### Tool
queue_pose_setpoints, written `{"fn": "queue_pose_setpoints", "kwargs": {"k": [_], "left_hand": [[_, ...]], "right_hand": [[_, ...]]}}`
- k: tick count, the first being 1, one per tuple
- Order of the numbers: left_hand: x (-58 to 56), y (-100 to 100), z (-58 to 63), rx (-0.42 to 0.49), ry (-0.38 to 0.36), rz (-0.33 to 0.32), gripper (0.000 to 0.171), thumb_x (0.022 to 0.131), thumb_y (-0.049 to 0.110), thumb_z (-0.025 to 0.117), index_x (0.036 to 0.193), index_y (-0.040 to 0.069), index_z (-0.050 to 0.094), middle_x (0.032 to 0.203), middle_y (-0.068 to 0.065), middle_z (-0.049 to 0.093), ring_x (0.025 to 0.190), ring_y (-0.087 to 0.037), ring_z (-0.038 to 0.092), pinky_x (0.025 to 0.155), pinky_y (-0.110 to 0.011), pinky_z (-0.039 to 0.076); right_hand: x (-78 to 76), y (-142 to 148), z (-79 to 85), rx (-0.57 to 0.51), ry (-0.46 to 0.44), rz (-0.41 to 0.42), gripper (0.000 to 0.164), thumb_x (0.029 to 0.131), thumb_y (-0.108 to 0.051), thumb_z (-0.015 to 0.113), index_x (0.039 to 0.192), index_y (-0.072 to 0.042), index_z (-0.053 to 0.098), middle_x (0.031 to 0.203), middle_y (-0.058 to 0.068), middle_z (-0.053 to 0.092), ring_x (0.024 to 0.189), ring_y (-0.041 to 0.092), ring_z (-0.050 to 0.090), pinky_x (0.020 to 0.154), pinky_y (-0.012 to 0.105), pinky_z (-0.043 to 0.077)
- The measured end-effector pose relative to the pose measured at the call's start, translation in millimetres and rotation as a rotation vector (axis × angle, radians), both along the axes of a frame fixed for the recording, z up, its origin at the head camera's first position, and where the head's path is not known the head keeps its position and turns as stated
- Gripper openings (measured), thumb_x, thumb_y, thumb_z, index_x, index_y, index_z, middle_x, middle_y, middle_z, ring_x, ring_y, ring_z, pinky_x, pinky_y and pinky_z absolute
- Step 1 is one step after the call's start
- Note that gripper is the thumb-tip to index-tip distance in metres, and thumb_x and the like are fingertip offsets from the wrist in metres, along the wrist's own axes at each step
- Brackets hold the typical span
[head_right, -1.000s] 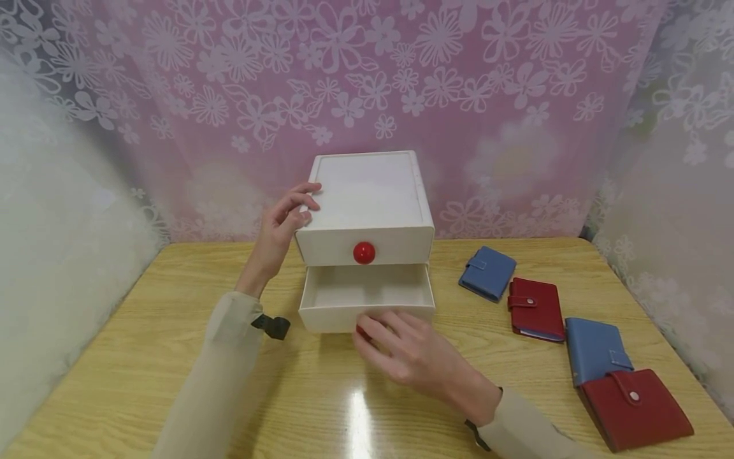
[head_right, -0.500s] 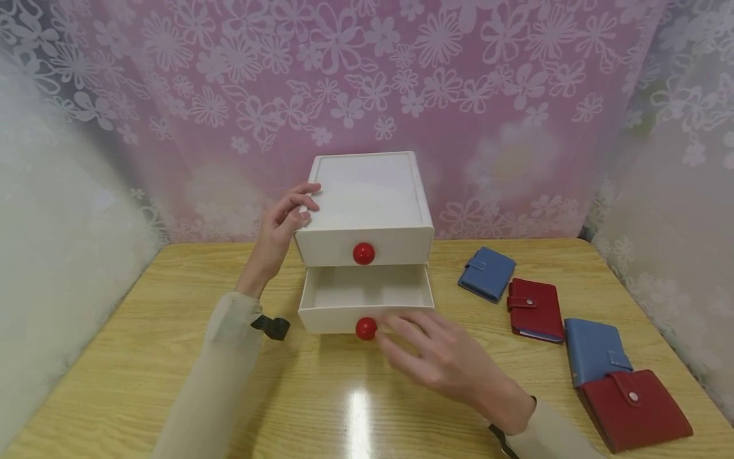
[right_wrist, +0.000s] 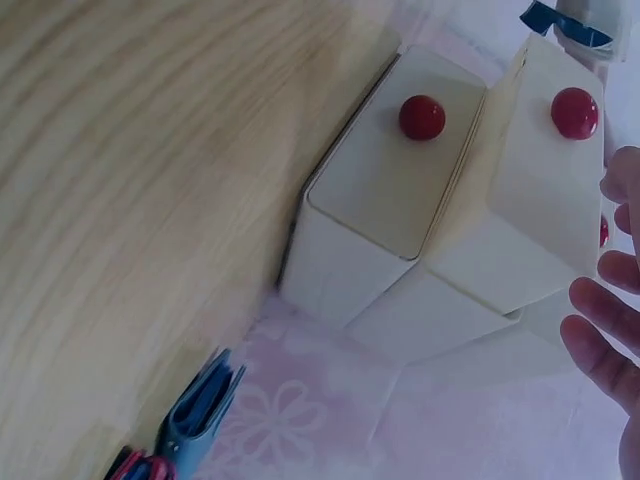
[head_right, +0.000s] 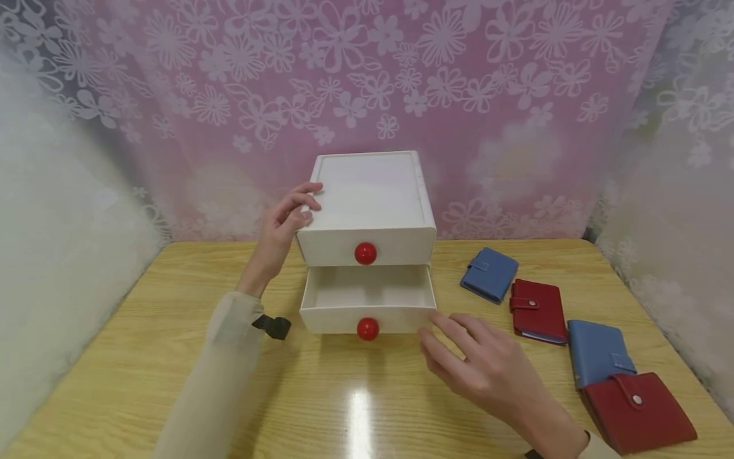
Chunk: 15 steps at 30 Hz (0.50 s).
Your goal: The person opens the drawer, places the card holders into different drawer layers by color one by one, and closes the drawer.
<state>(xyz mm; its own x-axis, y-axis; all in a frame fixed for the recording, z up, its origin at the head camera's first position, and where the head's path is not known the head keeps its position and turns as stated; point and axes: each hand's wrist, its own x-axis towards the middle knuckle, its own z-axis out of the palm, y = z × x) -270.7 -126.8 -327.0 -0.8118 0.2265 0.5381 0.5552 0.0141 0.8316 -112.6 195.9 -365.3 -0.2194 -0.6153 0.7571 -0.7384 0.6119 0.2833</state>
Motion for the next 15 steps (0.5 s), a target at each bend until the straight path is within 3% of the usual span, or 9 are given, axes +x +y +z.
{"fn": "queue_pose_setpoints", "kwargs": {"k": [7,15], "left_hand": [[0.4,0,0.3,-0.013,-0.006,0.008,0.026,0.093,0.019,0.050,0.106,0.001,0.064,0.149,-0.005,0.054,0.149,-0.013,0.038,0.121,-0.058,0.032],[1.9,0,0.4,-0.013,-0.001,0.005,0.027,0.094,0.020,0.051,0.107,0.002,0.065,0.150,-0.003,0.054,0.149,-0.011,0.037,0.120,-0.058,0.033]], "right_hand": [[1.2,14,-3.5,-0.047,-0.024,-0.095,0.048,0.106,-0.043,0.045,0.102,-0.009,0.079,0.097,0.014,0.077,0.072,0.028,0.070,0.057,0.045,0.058],[1.3,42,-9.9,-0.040,-0.146,-0.281,0.063,0.104,-0.058,0.037,0.110,-0.008,0.076,0.101,0.019,0.074,0.077,0.035,0.068,0.058,0.052,0.056]]}}
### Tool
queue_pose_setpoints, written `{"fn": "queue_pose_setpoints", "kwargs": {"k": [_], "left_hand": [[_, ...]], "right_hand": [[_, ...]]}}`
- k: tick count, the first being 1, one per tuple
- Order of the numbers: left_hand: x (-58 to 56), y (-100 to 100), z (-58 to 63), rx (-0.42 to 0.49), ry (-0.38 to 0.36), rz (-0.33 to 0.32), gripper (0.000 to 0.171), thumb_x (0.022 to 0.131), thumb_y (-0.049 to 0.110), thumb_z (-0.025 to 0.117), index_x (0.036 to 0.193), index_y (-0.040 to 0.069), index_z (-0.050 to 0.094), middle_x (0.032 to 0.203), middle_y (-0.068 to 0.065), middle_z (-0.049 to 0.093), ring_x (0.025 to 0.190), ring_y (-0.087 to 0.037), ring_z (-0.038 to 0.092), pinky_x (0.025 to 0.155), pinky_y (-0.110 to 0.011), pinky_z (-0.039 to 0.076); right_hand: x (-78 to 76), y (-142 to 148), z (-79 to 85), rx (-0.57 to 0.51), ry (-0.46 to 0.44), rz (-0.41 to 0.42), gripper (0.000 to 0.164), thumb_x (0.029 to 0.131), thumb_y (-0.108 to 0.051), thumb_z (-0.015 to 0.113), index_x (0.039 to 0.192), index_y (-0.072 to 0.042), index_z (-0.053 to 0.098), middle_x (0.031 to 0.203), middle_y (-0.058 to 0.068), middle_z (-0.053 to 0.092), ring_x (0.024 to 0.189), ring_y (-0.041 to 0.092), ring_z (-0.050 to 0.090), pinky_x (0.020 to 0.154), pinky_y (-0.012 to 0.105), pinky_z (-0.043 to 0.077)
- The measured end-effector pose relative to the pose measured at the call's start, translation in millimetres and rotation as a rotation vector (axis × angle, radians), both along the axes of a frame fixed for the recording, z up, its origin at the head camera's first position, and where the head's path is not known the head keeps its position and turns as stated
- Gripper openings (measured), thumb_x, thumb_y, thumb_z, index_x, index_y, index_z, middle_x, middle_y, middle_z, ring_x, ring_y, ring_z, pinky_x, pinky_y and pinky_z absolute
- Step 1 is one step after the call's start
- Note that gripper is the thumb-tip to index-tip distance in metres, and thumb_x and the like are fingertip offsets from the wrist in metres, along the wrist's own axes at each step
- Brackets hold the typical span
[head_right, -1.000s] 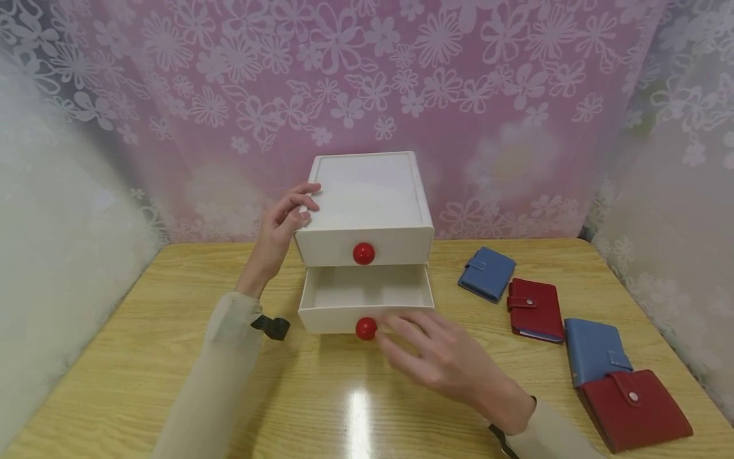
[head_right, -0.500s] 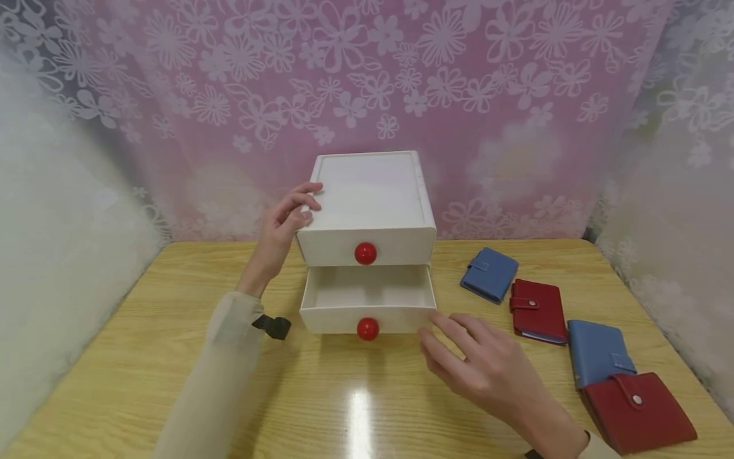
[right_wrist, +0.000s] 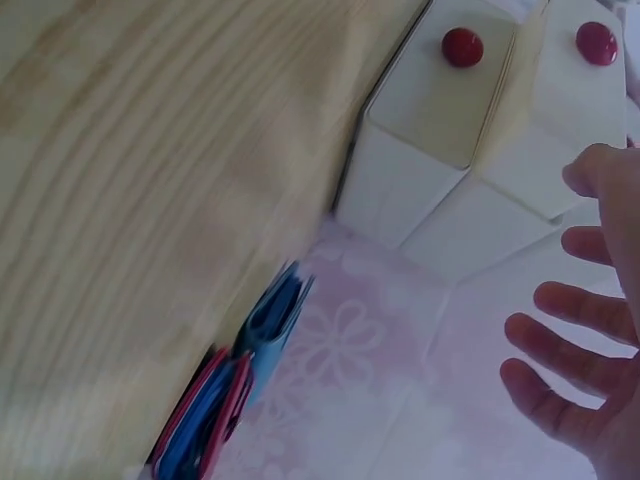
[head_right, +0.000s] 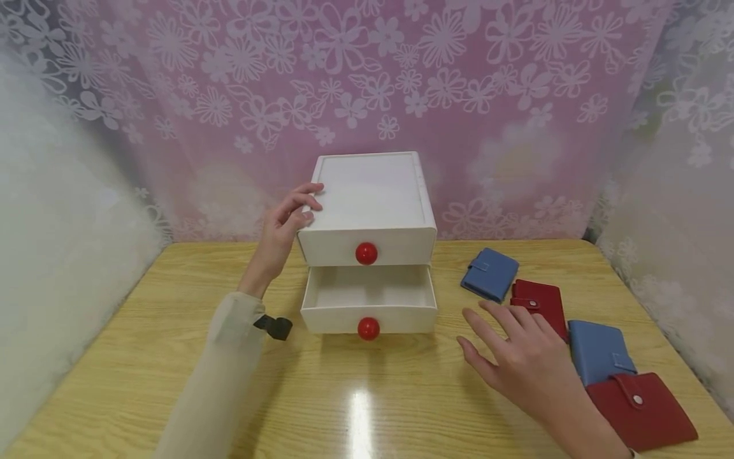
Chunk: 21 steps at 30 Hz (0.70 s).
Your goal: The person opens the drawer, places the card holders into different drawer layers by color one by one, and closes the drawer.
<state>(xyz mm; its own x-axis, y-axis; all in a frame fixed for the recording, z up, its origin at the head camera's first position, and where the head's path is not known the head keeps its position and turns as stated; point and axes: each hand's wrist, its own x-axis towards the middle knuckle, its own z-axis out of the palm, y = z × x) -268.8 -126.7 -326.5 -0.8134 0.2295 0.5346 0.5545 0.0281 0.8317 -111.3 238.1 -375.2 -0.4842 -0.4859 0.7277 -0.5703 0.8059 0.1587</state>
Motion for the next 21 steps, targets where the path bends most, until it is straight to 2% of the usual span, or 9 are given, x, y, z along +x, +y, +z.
{"fn": "queue_pose_setpoints", "kwargs": {"k": [5,10,13,15,17,18,21], "left_hand": [[0.1,0,0.9,0.002,-0.001,-0.002,0.027,0.093,0.020,0.052,0.108,0.001,0.064,0.150,-0.003,0.054,0.149,-0.012,0.038,0.120,-0.060,0.031],[0.3,0,1.5,0.005,0.004,-0.001,0.027,0.093,0.021,0.052,0.107,0.002,0.065,0.150,-0.005,0.054,0.148,-0.013,0.038,0.121,-0.061,0.028],[-0.7,0,1.0,0.008,0.005,-0.004,0.026,0.092,0.020,0.051,0.105,0.003,0.065,0.149,-0.005,0.054,0.148,-0.014,0.039,0.122,-0.060,0.027],[-1.2,0,0.7,0.008,0.004,-0.004,0.026,0.092,0.021,0.051,0.105,0.003,0.065,0.149,-0.005,0.054,0.148,-0.013,0.039,0.121,-0.060,0.028],[-1.3,0,0.2,0.005,0.003,-0.002,0.026,0.092,0.021,0.051,0.106,0.003,0.065,0.149,-0.004,0.054,0.148,-0.013,0.039,0.121,-0.060,0.029],[-0.9,0,0.4,0.003,0.003,0.000,0.026,0.092,0.021,0.051,0.106,0.003,0.065,0.149,-0.004,0.054,0.148,-0.013,0.039,0.121,-0.060,0.029],[-0.6,0,0.4,-0.001,-0.002,0.004,0.026,0.092,0.021,0.051,0.106,0.004,0.065,0.149,-0.003,0.055,0.148,-0.013,0.039,0.120,-0.060,0.029]], "right_hand": [[3.2,22,-5.1,-0.006,-0.103,-0.112,0.075,0.102,-0.068,0.028,0.117,-0.011,0.073,0.105,0.018,0.071,0.083,0.039,0.067,0.068,0.061,0.055],[7.7,44,-11.5,-0.020,-0.201,-0.244,0.088,0.095,-0.080,0.024,0.123,-0.011,0.071,0.113,0.020,0.068,0.093,0.047,0.064,0.075,0.067,0.051],[10.1,57,-16.0,-0.006,-0.280,-0.336,0.077,0.090,-0.077,0.051,0.127,-0.011,0.068,0.120,0.025,0.064,0.101,0.052,0.060,0.078,0.071,0.048],[11.4,64,-18.7,0.008,-0.326,-0.391,0.070,0.083,-0.065,0.071,0.128,-0.011,0.066,0.124,0.028,0.060,0.105,0.055,0.058,0.079,0.073,0.047],[11.8,70,-20.6,0.019,-0.352,-0.430,0.068,0.076,-0.052,0.081,0.128,-0.011,0.065,0.126,0.029,0.059,0.106,0.056,0.056,0.081,0.073,0.046],[12.0,72,-21.3,0.022,-0.353,-0.442,0.068,0.077,-0.055,0.080,0.127,-0.011,0.066,0.126,0.029,0.059,0.105,0.056,0.056,0.080,0.073,0.047],[12.5,79,-23.2,0.025,-0.343,-0.457,0.079,0.084,-0.077,0.060,0.125,-0.009,0.066,0.122,0.029,0.059,0.100,0.057,0.057,0.073,0.072,0.048]]}}
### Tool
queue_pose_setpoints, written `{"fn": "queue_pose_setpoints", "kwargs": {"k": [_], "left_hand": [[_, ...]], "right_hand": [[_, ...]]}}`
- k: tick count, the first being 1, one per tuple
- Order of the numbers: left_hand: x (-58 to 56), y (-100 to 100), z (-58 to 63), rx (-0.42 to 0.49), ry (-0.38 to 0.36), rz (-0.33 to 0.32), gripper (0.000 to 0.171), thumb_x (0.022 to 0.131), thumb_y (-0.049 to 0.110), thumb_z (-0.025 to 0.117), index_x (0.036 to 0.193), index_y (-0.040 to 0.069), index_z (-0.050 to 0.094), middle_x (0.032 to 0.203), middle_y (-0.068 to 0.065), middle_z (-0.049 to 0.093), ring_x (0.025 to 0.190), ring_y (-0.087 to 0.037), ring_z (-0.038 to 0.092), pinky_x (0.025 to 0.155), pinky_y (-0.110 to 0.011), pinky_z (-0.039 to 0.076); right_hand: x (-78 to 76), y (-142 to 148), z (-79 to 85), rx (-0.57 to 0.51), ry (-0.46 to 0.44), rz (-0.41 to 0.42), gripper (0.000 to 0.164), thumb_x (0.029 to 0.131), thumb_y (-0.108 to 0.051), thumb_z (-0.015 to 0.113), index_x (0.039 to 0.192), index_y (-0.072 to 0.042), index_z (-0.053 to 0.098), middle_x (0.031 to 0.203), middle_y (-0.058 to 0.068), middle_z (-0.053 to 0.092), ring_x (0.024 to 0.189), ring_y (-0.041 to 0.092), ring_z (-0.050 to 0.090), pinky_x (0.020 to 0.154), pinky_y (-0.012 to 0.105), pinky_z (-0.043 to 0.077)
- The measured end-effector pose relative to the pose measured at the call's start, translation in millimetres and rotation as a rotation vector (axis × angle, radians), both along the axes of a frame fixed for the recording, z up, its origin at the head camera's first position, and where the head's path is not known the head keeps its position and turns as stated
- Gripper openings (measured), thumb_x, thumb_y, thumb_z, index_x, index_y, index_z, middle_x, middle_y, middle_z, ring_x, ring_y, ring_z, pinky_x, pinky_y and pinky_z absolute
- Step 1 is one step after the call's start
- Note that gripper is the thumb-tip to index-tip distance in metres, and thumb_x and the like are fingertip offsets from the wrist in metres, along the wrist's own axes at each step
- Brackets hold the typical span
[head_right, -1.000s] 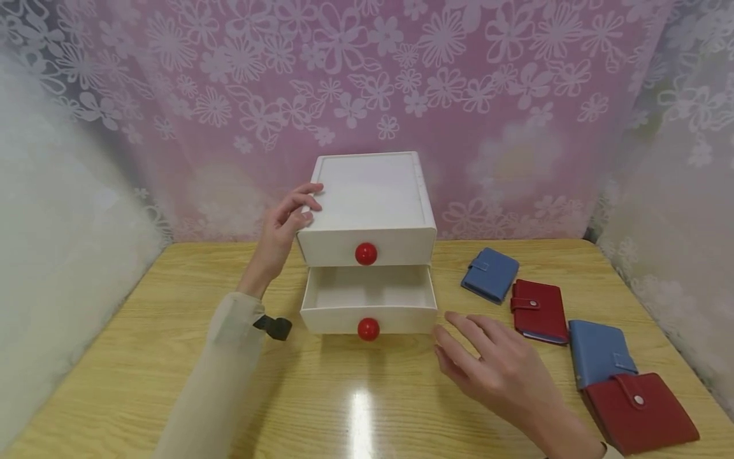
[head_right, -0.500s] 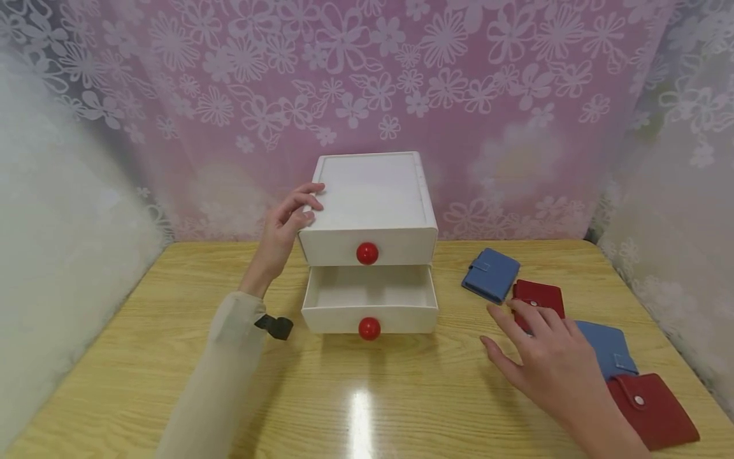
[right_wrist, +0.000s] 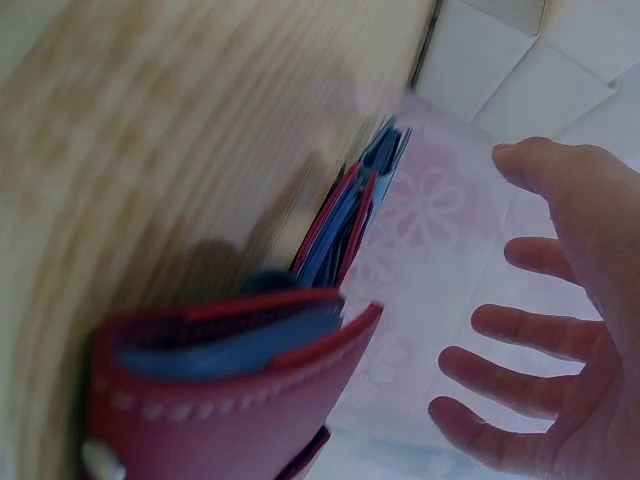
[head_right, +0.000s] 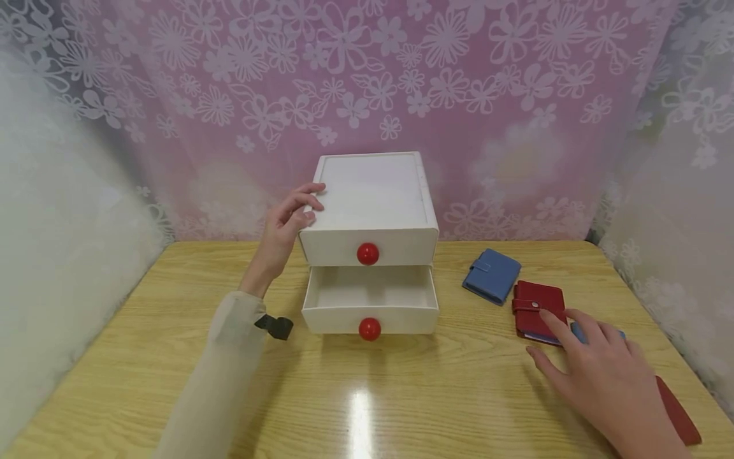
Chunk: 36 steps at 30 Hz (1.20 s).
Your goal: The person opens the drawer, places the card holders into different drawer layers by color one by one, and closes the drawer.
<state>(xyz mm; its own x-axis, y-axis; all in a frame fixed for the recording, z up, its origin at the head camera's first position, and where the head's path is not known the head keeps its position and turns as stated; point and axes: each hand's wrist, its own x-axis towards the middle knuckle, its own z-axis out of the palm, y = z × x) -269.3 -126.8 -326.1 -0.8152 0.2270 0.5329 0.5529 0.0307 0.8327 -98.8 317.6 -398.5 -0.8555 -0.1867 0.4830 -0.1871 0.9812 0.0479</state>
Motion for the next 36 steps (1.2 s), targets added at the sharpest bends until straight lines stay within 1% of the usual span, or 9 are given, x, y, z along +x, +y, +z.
{"fn": "queue_pose_setpoints", "kwargs": {"k": [4,9,12,16,18,21,24,30,36], "left_hand": [[-0.1,1,0.5,0.001,-0.004,0.002,0.024,0.092,0.020,0.051,0.104,0.006,0.066,0.149,-0.001,0.055,0.148,-0.012,0.039,0.121,-0.059,0.029],[-0.4,0,0.4,0.001,-0.003,-0.002,0.024,0.092,0.019,0.050,0.105,0.006,0.066,0.149,-0.001,0.055,0.148,-0.012,0.039,0.121,-0.060,0.029],[-0.4,0,0.3,0.002,-0.004,-0.005,0.025,0.093,0.018,0.050,0.106,0.004,0.065,0.149,-0.003,0.055,0.148,-0.013,0.038,0.122,-0.060,0.028],[-0.4,0,0.1,0.002,-0.005,-0.004,0.026,0.093,0.018,0.050,0.106,0.002,0.065,0.149,-0.004,0.055,0.149,-0.015,0.038,0.123,-0.061,0.025],[-0.5,0,-0.1,0.002,-0.003,-0.002,0.026,0.093,0.019,0.050,0.106,0.001,0.065,0.149,-0.005,0.055,0.149,-0.015,0.038,0.123,-0.063,0.023],[-0.5,0,-0.3,-0.001,0.002,0.001,0.026,0.093,0.019,0.050,0.106,0.001,0.065,0.149,-0.005,0.055,0.148,-0.015,0.039,0.123,-0.064,0.023],[-0.6,0,-0.4,-0.003,0.005,0.001,0.026,0.093,0.019,0.050,0.106,0.001,0.065,0.149,-0.004,0.055,0.148,-0.015,0.039,0.123,-0.063,0.024],[0.0,0,0.4,-0.007,-0.001,0.001,0.026,0.093,0.019,0.050,0.107,0.003,0.065,0.150,-0.003,0.054,0.149,-0.014,0.038,0.123,-0.061,0.025],[0.3,0,0.3,-0.002,-0.007,-0.003,0.026,0.094,0.018,0.050,0.107,0.002,0.064,0.150,-0.003,0.054,0.149,-0.014,0.038,0.122,-0.059,0.027]], "right_hand": [[2.8,9,-4.1,0.008,0.008,-0.007,0.097,0.087,-0.088,0.028,0.123,-0.006,0.066,0.115,0.032,0.059,0.090,0.058,0.057,0.067,0.071,0.049],[6.3,17,-9.1,-0.001,-0.083,-0.118,0.072,0.085,-0.057,0.074,0.128,-0.001,0.062,0.116,0.037,0.055,0.088,0.062,0.055,0.073,0.073,0.048],[7.4,21,-11.3,0.000,-0.157,-0.192,0.071,0.077,-0.039,0.085,0.130,0.002,0.059,0.118,0.041,0.053,0.091,0.065,0.053,0.074,0.075,0.047],[9.8,27,-15.0,-0.001,-0.186,-0.230,0.076,0.076,-0.044,0.085,0.130,0.002,0.059,0.117,0.042,0.052,0.088,0.065,0.052,0.070,0.074,0.048],[10.9,30,-17.9,-0.008,-0.147,-0.213,0.081,0.078,-0.059,0.079,0.126,0.004,0.062,0.113,0.042,0.054,0.085,0.063,0.054,0.070,0.072,0.048],[11.6,34,-21.9,0.001,-0.089,-0.190,0.101,0.078,-0.086,0.053,0.117,0.007,0.066,0.107,0.043,0.057,0.086,0.059,0.057,0.073,0.069,0.048],[12.4,38,-26.1,0.030,-0.079,-0.191,0.118,0.071,-0.096,0.036,0.111,0.010,0.067,0.102,0.045,0.058,0.091,0.057,0.059,0.077,0.068,0.048],[14.0,42,-32.9,0.161,-0.264,-0.338,0.106,0.069,-0.084,0.065,0.117,0.010,0.063,0.107,0.046,0.054,0.095,0.054,0.057,0.085,0.065,0.048],[16.0,44,-37.9,0.179,-0.300,-0.355,0.098,0.063,-0.070,0.082,0.118,0.009,0.061,0.110,0.048,0.051,0.097,0.054,0.056,0.086,0.065,0.049]]}}
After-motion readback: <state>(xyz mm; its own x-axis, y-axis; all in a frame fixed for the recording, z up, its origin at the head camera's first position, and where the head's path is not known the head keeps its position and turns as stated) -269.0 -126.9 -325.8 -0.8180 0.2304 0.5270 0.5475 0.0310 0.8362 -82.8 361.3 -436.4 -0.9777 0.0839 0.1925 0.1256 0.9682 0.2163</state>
